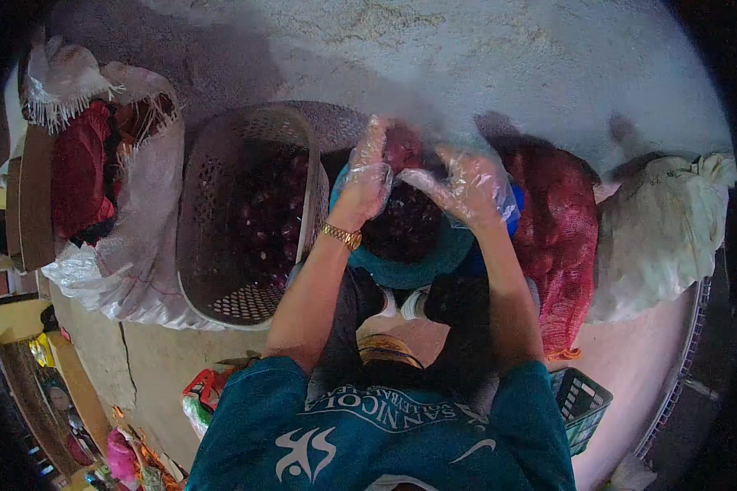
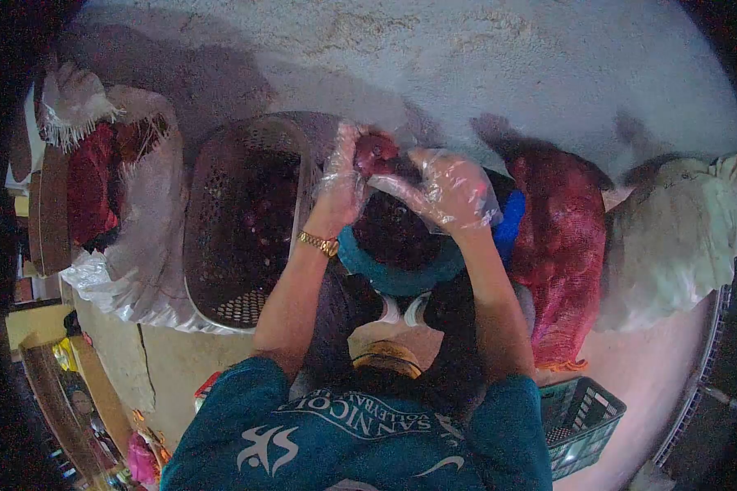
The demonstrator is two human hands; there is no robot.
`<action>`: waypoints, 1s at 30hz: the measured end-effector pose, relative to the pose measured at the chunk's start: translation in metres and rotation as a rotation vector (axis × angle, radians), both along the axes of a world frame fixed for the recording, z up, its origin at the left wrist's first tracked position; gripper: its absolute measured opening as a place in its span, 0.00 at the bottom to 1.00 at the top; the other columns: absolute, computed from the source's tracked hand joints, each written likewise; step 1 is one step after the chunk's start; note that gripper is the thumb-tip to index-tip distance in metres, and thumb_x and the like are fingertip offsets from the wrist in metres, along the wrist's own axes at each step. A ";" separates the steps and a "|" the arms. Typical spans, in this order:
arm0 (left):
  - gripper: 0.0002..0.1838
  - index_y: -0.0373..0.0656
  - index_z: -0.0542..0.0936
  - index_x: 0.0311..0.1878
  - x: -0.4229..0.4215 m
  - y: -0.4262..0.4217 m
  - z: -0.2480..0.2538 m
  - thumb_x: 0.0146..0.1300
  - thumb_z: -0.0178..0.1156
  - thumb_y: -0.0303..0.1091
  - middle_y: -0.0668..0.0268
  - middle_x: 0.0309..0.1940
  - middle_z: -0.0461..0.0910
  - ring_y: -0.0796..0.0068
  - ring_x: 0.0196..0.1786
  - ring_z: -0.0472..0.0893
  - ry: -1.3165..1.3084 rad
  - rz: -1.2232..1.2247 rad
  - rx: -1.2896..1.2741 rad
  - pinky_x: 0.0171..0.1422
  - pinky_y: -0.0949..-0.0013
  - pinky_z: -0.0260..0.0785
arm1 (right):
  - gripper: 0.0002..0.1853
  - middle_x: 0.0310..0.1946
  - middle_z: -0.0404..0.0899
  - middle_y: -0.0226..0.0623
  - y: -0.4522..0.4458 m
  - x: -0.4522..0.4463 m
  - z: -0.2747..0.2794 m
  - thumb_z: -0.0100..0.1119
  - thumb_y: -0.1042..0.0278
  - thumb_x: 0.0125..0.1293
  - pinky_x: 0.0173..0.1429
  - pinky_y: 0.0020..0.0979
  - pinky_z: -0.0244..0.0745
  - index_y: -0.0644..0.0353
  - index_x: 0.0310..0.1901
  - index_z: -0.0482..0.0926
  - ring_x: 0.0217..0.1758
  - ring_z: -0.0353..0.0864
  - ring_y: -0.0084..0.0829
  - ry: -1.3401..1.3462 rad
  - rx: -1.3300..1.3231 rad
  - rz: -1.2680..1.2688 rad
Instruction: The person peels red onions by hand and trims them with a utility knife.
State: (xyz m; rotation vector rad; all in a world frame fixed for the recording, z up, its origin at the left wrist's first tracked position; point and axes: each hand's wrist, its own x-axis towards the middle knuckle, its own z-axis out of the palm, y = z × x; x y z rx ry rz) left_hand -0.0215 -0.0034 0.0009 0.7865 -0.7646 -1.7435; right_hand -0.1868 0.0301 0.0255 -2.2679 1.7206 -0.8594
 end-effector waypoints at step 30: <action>0.30 0.39 0.79 0.46 0.013 -0.009 -0.017 0.71 0.44 0.60 0.63 0.42 0.82 0.72 0.45 0.80 -0.061 -0.085 0.037 0.51 0.66 0.72 | 0.38 0.37 0.81 0.53 -0.007 -0.003 -0.008 0.56 0.27 0.54 0.46 0.48 0.75 0.63 0.41 0.82 0.43 0.81 0.54 0.054 0.152 -0.035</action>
